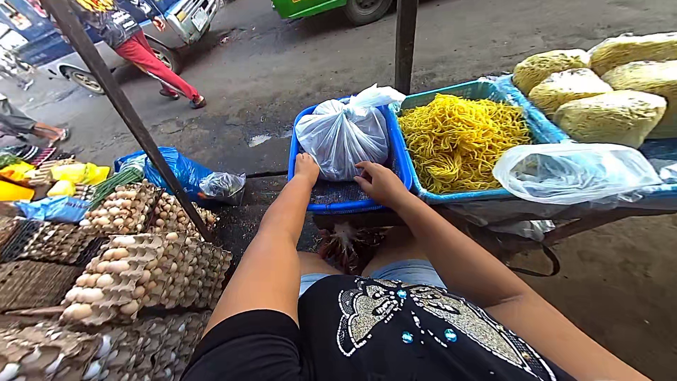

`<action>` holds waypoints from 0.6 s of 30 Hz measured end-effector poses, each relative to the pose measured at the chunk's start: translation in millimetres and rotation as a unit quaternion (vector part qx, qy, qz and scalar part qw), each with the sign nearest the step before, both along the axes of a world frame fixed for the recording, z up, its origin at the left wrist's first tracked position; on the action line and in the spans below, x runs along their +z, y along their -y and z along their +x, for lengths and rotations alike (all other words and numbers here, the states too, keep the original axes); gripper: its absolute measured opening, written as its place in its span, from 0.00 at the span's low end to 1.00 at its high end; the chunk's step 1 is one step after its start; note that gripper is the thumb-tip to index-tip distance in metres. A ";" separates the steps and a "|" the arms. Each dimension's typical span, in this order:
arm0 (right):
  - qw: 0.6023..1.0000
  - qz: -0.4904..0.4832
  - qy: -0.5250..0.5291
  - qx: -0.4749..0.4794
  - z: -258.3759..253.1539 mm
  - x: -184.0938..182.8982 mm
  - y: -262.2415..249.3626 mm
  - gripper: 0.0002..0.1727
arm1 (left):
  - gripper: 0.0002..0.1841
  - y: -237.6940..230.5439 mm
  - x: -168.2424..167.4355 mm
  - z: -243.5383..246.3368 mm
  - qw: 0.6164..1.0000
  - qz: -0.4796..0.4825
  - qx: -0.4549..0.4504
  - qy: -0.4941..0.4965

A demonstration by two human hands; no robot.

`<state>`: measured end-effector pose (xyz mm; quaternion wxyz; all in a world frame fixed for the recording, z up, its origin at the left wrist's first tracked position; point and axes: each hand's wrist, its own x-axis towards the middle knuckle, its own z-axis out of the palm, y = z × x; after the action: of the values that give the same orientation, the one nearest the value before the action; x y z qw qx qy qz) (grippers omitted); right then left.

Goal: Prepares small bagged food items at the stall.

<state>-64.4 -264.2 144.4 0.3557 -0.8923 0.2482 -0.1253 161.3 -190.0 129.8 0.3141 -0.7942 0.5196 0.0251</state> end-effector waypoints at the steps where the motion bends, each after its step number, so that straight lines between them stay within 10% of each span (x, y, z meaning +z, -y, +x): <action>1: 1.000 0.001 0.000 0.001 -0.1 0.0 0.2 0.22 | 0.14 0.0 -0.1 -0.1 1.000 0.002 0.001 0.008; 18: 1.000 0.001 0.019 -0.006 -0.3 1.7 -0.9 0.20 | 0.17 3.2 -2.3 -0.3 0.996 -0.074 0.018 0.049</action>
<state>-64.7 -263.3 146.1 0.3602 -0.8882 0.2466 -0.1436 161.0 -193.2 127.4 0.2788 -0.8249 0.4894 -0.0471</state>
